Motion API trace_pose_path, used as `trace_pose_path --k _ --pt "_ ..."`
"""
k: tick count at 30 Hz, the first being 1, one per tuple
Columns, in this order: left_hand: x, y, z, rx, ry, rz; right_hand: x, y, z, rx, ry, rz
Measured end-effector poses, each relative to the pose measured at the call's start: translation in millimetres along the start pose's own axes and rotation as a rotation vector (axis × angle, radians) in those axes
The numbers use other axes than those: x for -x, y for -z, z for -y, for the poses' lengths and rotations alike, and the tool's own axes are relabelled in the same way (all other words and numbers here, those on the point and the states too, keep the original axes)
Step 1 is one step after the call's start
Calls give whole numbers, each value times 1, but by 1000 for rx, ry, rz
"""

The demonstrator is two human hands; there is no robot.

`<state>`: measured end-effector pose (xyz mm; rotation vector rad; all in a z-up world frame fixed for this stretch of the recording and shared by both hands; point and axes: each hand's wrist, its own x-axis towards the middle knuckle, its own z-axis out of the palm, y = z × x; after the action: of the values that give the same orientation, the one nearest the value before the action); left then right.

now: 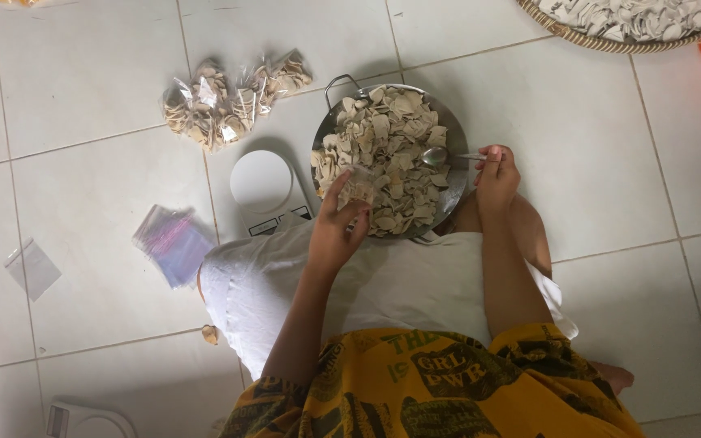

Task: Packaging dried food items into small plastic bags using a spoon and a digital scale for weighing.

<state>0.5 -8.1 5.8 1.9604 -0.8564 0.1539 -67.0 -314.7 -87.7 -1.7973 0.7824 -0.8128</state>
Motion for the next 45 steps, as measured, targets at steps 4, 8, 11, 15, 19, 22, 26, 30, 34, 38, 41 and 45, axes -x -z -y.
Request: trace_pose_path --k 4,8,11,15,19,22,26,30,34,38,41,45 --pt "0 0 0 17 6 4 1 -13 -6 -39 -80 39" --pt "1 -1 -2 25 19 -2 5 -24 -3 -28 -107 211" --pt "1 -1 3 13 23 -7 2 -24 -3 -93 -288 298" --pt "-2 2 0 28 14 5 -7 -22 -20 -168 -525 340" --pt "-1 1 -1 27 21 -1 -7 -20 -11 -204 -582 347" --pt "-2 3 -4 26 35 -4 -7 -20 -12 -215 -588 330" --pt "0 4 -4 33 29 -8 -5 -23 -11 -211 -552 413" --pt "0 5 -5 27 17 0 -2 -24 1 -234 -563 434" --pt "1 4 -8 32 18 -6 -3 -21 -10 -267 -576 431" --pt "1 3 -6 23 33 1 -5 -26 -23 -271 -600 485" --pt "2 3 -8 27 30 3 -4 -24 -18 -299 -612 457" --pt "0 4 -9 19 22 5 -6 -19 -10 -304 -615 422"
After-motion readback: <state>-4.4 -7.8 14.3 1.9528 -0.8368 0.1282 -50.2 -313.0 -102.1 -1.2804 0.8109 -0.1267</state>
